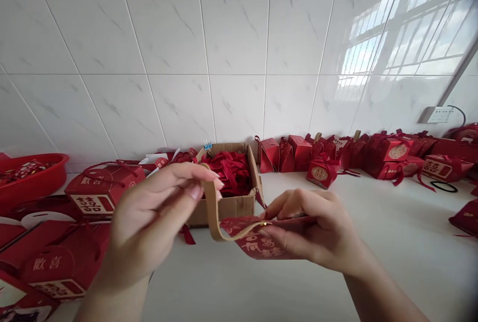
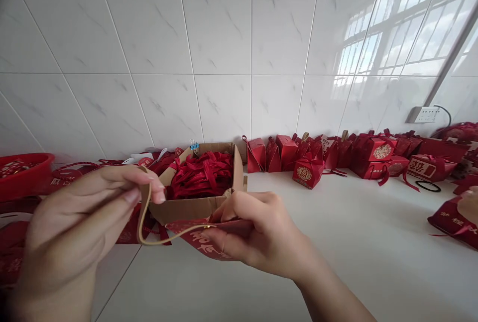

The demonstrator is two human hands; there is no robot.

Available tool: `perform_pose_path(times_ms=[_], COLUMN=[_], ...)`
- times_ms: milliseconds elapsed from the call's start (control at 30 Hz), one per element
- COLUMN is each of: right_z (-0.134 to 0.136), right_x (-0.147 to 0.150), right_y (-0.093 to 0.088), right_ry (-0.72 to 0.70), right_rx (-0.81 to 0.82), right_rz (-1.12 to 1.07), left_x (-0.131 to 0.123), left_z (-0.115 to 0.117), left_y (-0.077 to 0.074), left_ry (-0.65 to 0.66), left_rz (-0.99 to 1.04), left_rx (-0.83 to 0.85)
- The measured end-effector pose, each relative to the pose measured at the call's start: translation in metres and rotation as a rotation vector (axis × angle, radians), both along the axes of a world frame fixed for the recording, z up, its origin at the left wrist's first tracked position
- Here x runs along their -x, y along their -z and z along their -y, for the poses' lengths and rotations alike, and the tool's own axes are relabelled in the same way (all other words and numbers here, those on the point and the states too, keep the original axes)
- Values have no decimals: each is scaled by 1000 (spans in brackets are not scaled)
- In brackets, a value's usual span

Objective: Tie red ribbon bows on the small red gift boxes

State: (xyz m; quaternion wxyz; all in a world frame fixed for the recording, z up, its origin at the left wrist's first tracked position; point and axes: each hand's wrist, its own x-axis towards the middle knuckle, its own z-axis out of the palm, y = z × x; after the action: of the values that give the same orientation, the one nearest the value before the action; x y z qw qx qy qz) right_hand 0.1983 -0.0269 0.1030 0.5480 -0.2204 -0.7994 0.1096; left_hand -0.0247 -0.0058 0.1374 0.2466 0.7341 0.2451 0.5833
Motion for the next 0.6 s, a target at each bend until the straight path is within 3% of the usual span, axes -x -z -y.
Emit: perform_pose_path(times_ms=[100,167,300,600], right_z=[5,7,8,8], right_x=[2,4,3,1], right_y=[-2,-4,-5,-3], right_ry=[-34,-42,-53,-107], right_rx=[-46,-66,-67,54], right_rz=[40,75,86,51], left_x=[-4,-10,-22,-23], left_z=[3,4,5,12], left_y=[2,5,9,3], left_ry=[193,239,203,216], left_rz=[-201,-282,-250,-297], left_rx=[56,34,23,225])
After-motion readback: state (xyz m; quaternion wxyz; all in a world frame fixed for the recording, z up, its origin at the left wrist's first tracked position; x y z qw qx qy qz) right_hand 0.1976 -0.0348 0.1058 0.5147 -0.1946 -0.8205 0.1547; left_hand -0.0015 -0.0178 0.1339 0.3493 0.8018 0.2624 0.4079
